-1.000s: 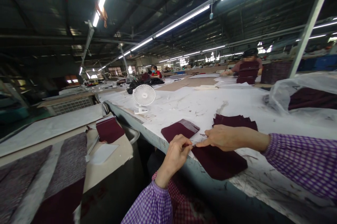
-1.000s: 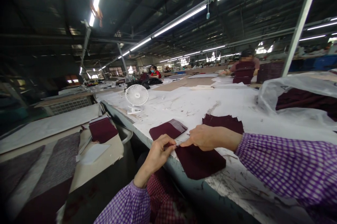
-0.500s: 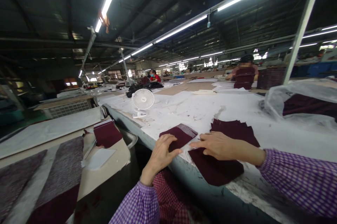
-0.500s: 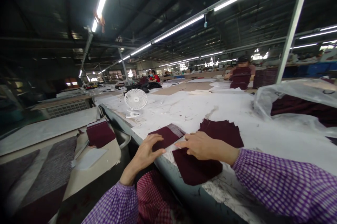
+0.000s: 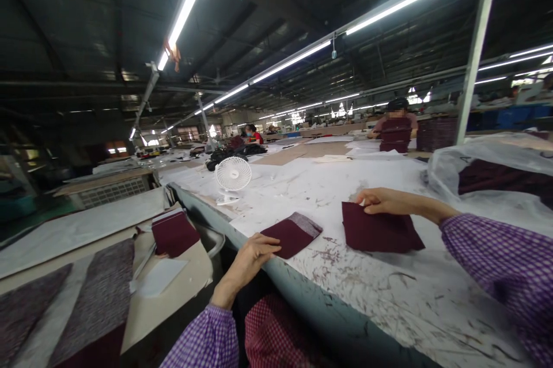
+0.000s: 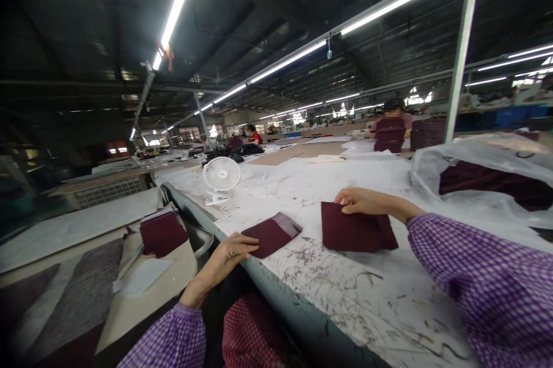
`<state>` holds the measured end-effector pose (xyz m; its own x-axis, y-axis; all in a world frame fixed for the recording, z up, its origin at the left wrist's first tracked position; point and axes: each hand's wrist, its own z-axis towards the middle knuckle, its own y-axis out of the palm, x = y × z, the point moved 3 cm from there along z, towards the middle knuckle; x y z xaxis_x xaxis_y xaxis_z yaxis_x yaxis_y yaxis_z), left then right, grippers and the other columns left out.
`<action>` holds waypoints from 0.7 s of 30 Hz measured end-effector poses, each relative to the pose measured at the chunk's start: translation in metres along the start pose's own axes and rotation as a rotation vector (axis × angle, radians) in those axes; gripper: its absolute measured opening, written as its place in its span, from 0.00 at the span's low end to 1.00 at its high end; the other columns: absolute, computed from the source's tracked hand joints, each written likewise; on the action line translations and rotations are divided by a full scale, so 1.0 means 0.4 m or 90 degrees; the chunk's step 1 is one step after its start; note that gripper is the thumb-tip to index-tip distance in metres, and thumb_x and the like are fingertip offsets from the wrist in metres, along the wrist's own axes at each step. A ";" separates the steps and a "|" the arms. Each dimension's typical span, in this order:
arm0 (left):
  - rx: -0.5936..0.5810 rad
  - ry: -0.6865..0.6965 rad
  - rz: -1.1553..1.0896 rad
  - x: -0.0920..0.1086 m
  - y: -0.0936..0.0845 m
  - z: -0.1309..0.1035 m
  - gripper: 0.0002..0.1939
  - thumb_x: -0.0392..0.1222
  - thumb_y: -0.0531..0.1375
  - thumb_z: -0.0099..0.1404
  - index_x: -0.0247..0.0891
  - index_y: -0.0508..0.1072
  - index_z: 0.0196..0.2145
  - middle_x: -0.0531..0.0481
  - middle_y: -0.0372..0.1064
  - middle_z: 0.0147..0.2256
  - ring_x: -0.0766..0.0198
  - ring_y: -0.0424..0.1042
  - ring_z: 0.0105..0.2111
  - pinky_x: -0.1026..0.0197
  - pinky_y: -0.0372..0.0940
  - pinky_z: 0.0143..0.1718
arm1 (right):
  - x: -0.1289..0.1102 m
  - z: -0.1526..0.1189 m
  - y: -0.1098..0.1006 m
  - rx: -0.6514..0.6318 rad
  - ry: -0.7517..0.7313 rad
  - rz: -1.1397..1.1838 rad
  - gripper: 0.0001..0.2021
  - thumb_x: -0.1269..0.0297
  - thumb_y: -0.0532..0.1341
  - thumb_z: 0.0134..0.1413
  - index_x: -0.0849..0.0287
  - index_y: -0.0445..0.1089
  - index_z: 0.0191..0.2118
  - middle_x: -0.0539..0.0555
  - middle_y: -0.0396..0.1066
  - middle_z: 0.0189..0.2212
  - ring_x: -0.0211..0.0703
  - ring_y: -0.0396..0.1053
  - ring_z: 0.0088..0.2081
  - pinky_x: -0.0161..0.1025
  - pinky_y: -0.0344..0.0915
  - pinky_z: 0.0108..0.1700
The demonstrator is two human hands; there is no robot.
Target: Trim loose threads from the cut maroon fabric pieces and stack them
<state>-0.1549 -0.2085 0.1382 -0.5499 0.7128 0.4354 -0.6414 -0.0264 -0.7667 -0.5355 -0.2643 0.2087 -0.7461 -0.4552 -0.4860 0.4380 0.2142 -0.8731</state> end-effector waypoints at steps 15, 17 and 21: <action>0.189 -0.176 0.023 0.161 0.076 0.041 0.11 0.38 0.51 0.65 0.38 0.73 0.33 0.49 0.71 0.28 0.61 0.70 0.30 0.61 0.61 0.33 | -0.226 0.009 0.081 0.156 -0.159 -0.141 0.15 0.60 0.55 0.57 0.60 0.70 0.46 0.58 0.71 0.44 0.47 0.69 0.43 0.43 0.62 0.48; 0.185 -0.185 0.008 0.157 0.081 0.044 0.11 0.39 0.52 0.65 0.39 0.74 0.35 0.49 0.72 0.30 0.61 0.70 0.32 0.61 0.62 0.36 | -0.311 0.009 0.129 0.133 -0.266 -0.163 0.15 0.60 0.56 0.57 0.60 0.69 0.48 0.57 0.69 0.47 0.47 0.66 0.48 0.43 0.60 0.51; 0.176 -0.212 -0.012 0.145 0.081 0.049 0.08 0.39 0.55 0.63 0.39 0.75 0.34 0.50 0.73 0.32 0.61 0.70 0.33 0.61 0.62 0.37 | -0.399 0.031 0.198 0.118 -0.284 -0.209 0.13 0.62 0.55 0.58 0.58 0.69 0.47 0.56 0.70 0.43 0.46 0.67 0.44 0.41 0.61 0.46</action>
<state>-0.2181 -0.1815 0.1479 -0.6506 0.4511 0.6110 -0.7469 -0.2343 -0.6223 -0.3756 -0.1855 0.2177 -0.5926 -0.8002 -0.0923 0.3301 -0.1367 -0.9340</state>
